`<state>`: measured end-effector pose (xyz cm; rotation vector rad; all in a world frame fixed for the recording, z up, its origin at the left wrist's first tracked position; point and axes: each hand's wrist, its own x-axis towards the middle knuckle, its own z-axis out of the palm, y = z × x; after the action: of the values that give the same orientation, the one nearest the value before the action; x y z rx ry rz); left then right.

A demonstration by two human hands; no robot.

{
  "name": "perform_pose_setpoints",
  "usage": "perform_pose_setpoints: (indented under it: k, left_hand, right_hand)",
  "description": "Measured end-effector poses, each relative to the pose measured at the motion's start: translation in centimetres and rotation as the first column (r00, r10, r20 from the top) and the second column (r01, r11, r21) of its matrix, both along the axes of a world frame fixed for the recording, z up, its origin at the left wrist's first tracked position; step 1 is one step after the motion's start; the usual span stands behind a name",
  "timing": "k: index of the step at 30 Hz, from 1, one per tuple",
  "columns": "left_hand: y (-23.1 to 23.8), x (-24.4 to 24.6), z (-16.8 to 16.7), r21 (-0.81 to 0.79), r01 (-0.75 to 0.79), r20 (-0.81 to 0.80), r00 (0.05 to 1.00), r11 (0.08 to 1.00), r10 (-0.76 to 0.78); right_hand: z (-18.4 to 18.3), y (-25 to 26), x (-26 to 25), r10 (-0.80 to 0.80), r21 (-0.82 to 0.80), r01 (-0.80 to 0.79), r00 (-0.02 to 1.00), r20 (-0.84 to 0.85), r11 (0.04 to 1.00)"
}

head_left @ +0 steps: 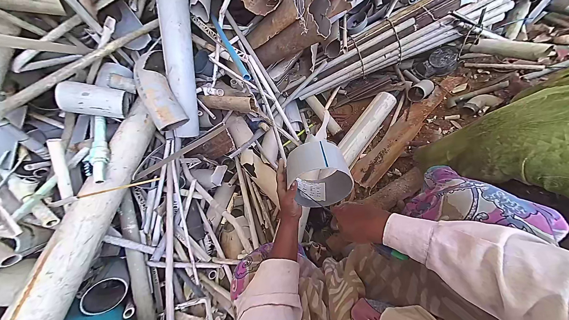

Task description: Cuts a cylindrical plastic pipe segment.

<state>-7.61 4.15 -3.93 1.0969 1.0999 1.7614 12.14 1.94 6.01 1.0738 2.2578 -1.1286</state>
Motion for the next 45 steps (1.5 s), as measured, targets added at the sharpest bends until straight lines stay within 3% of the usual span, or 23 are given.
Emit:
perform_pose_setpoints:
  k: [7, 17, 28, 39, 45]
  left_hand:
    - [0.4, 0.7, -0.2, -0.016, -0.091, 0.103, 0.99, 0.996, 0.092]
    - [0.5, -0.3, 0.6, -0.062, -0.126, 0.139, 0.981, 0.99, 0.133]
    - [0.0, 0.9, 0.3, -0.104, -0.068, 0.023, 0.997, 0.992, 0.07]
    - [0.5, 0.3, 0.4, -0.032, -0.144, 0.019, 0.989, 0.989, 0.144]
    - [0.0, 0.3, 1.1, -0.004, -0.112, -0.159, 0.981, 0.994, 0.11]
  right_hand:
    - [0.3, -1.4, -0.5, -0.061, -0.021, 0.06, 0.998, -0.023, 0.998]
    - [0.2, 0.0, -0.6, 0.002, -0.008, -0.003, 0.998, -0.059, 1.0]
    - [-0.5, 0.0, -0.5, 0.001, -0.005, -0.001, 1.0, -0.028, 1.0]
    - [0.3, -0.2, -0.9, -0.012, -0.018, 0.011, 0.999, -0.052, 1.0]
    - [0.5, 0.5, -0.3, 0.009, -0.047, -0.011, 0.999, -0.034, 0.999]
